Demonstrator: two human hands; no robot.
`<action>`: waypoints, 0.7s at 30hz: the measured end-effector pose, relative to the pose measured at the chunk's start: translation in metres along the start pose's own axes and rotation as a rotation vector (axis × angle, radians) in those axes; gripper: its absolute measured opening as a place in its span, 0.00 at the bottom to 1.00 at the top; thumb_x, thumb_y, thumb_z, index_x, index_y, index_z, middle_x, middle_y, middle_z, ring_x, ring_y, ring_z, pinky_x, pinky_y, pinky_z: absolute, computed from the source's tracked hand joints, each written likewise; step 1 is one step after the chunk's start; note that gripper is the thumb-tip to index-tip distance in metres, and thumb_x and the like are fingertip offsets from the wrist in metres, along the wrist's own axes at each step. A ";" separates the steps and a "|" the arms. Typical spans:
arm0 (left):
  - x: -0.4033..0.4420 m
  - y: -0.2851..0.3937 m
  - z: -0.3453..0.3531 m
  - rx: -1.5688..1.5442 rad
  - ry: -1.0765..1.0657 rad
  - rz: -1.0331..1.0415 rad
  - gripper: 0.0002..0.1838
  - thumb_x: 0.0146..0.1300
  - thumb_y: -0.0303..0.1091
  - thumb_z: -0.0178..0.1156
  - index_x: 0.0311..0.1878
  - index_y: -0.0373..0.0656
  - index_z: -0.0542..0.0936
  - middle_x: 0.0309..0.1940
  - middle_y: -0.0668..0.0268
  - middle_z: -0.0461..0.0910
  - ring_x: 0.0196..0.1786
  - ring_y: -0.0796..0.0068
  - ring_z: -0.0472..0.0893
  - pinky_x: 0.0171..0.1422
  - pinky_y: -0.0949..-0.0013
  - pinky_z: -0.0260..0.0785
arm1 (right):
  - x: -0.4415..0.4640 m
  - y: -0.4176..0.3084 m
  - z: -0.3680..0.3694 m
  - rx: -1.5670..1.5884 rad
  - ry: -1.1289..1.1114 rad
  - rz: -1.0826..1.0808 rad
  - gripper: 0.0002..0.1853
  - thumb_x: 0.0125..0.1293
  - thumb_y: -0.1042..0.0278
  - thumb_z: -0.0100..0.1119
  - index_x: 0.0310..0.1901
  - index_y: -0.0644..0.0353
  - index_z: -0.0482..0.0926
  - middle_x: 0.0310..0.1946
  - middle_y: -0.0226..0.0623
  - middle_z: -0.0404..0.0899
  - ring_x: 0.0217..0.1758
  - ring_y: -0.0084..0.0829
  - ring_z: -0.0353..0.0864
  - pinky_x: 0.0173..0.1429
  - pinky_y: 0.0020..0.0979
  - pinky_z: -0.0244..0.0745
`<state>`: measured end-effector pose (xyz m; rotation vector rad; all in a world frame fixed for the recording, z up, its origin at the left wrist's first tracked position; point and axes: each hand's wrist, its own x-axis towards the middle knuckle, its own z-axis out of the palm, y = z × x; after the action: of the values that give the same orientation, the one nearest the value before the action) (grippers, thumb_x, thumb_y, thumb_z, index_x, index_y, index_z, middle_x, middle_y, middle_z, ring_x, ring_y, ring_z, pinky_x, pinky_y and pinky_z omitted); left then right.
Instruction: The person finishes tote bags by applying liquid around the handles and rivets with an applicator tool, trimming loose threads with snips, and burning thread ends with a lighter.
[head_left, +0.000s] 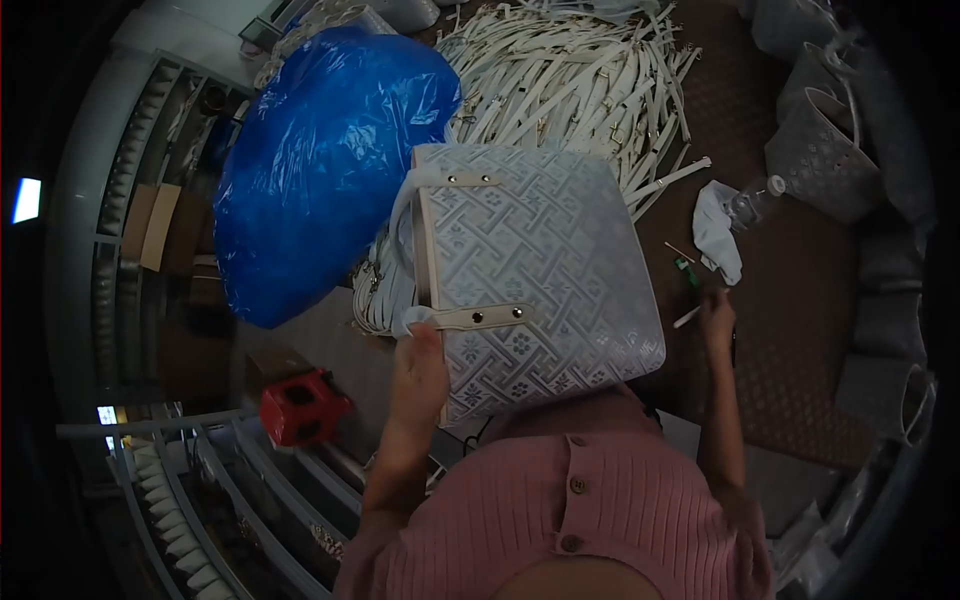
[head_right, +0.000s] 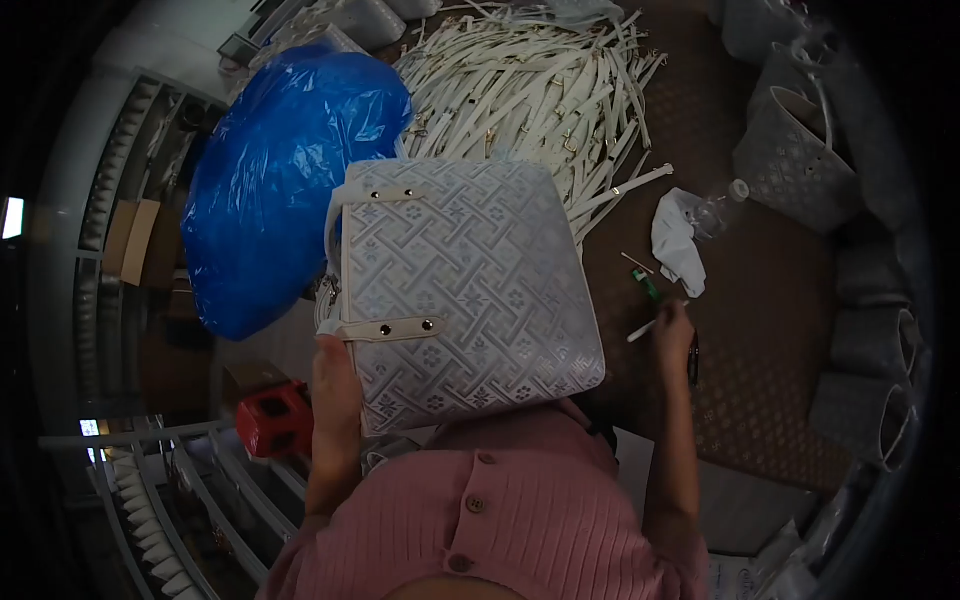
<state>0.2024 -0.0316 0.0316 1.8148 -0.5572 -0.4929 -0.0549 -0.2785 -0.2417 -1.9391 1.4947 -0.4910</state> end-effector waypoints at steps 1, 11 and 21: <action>-0.001 0.003 0.003 -0.063 -0.080 0.120 0.29 0.64 0.54 0.37 0.38 0.33 0.75 0.30 0.66 0.74 0.33 0.81 0.70 0.38 0.76 0.62 | 0.003 0.005 -0.018 0.117 0.104 -0.032 0.13 0.57 0.72 0.49 0.44 0.64 0.69 0.31 0.47 0.76 0.37 0.44 0.76 0.39 0.35 0.70; 0.001 -0.001 -0.003 -0.352 -0.485 0.002 0.13 0.55 0.25 0.54 0.45 0.33 0.71 0.38 0.65 0.75 0.40 0.79 0.73 0.44 0.74 0.65 | -0.103 -0.246 -0.153 1.808 -0.376 -0.711 0.13 0.62 0.70 0.44 0.46 0.68 0.69 0.25 0.35 0.74 0.24 0.22 0.72 0.23 0.18 0.63; 0.036 -0.019 -0.030 -0.363 -0.861 0.068 0.20 0.50 0.23 0.51 0.49 0.31 0.69 0.46 0.60 0.72 0.50 0.72 0.71 0.55 0.70 0.60 | -0.148 -0.325 -0.091 0.690 -0.187 -0.575 0.07 0.51 0.78 0.59 0.32 0.66 0.73 0.20 0.33 0.74 0.18 0.19 0.72 0.21 0.18 0.65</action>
<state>0.2516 -0.0252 0.0205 1.1748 -1.0231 -1.2560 0.0786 -0.1100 0.0582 -1.7417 0.5109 -0.9020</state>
